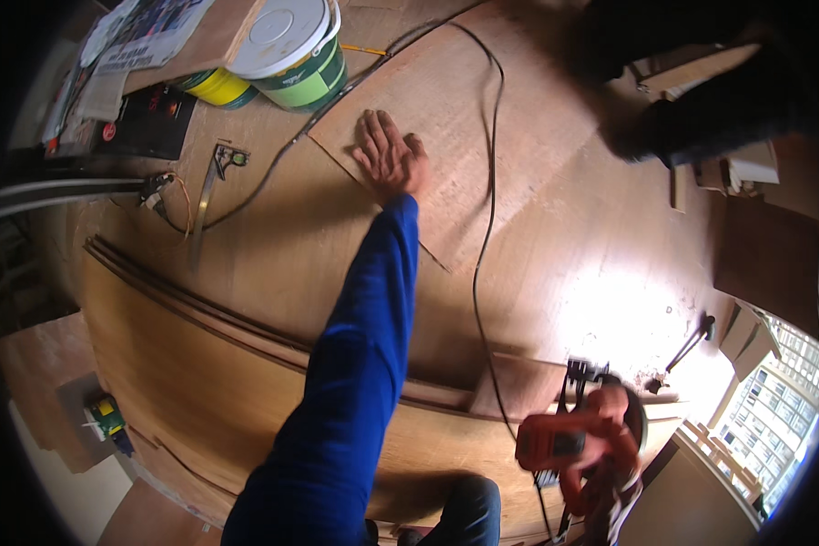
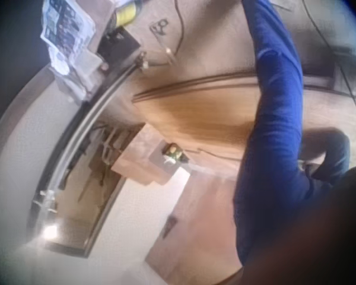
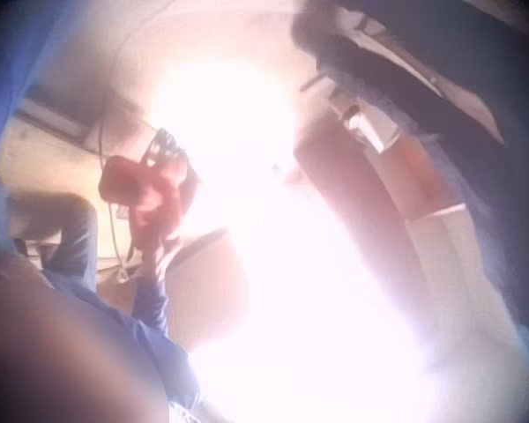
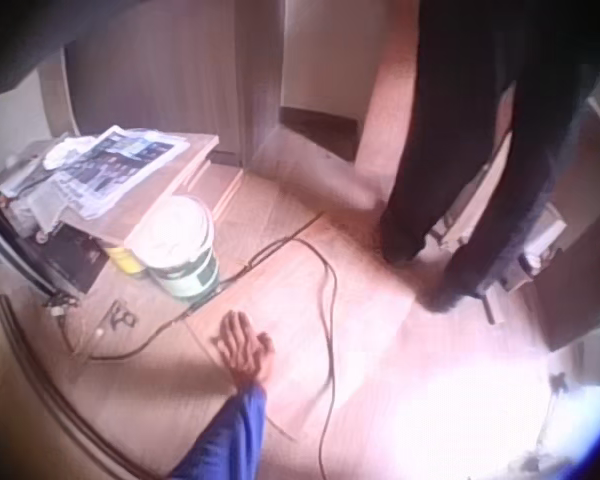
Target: The person measures a large plywood sheet on the floor, marks a cut line with a pencil and straightedge, then uses a circular saw to cut along the marked line. The cut piece is lifted and inspected at the end.
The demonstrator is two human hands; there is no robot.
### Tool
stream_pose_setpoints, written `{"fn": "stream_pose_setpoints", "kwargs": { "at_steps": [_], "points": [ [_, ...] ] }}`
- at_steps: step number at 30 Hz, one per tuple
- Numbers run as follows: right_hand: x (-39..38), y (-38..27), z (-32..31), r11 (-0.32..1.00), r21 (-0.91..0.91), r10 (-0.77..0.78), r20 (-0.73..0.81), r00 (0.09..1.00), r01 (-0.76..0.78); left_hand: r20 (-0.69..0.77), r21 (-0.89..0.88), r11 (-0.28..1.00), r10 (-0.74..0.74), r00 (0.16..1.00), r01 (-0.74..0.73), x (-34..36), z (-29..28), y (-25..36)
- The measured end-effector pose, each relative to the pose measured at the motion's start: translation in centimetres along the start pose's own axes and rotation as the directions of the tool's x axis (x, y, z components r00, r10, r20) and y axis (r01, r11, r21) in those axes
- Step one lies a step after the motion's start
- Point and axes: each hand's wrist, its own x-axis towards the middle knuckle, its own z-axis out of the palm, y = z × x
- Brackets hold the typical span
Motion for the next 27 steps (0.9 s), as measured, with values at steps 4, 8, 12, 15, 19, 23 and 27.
{"fn": "stream_pose_setpoints", "kwargs": {
  "at_steps": [4, 8, 12, 15, 19, 23, 27],
  "points": [
    [-10.4, 9.0, -6.6, 0.999, 0.012, 0.040, -0.103, 0.994, -0.039, 0.152, -0.342, 0.927, 0.214, 0.965, -0.152, -0.8, -2.6, -4.4],
    [-18.9, 18.9, -13.0, 0.991, 0.101, 0.114, -0.305, 0.946, -0.087, 0.248, -0.362, 0.926, 0.206, 0.947, -0.107, -12.8, -11.9, -13.9],
    [-26.1, 31.0, -19.4, 0.999, 0.027, -0.004, -0.473, 0.881, 0.019, 0.255, -0.297, 0.930, 0.296, 0.921, -0.217, -28.5, -25.7, -28.1],
    [-28.7, 40.9, -24.1, 0.995, 0.087, 0.080, -0.418, 0.905, -0.048, 0.499, -0.019, 0.997, 0.070, 0.864, -0.070, -38.8, -36.0, -39.4],
    [-27.1, 51.3, -23.7, 0.790, 0.574, -0.037, -0.303, 0.952, 0.214, 0.781, 0.243, 0.962, -0.268, 0.564, 0.121, -49.9, -46.9, -51.9],
    [-25.8, 55.6, -21.7, 0.963, -0.178, -0.266, -0.518, 0.813, 0.202, 0.865, 0.315, 0.901, -0.143, 0.481, -0.298, -58.3, -51.2, -58.7],
    [-26.8, 55.9, -21.0, 0.984, -0.003, -0.158, -0.478, 0.864, 0.178, 0.815, 0.133, 0.986, -0.049, 0.577, -0.104, -60.7, -49.2, -60.6]
  ]
}}
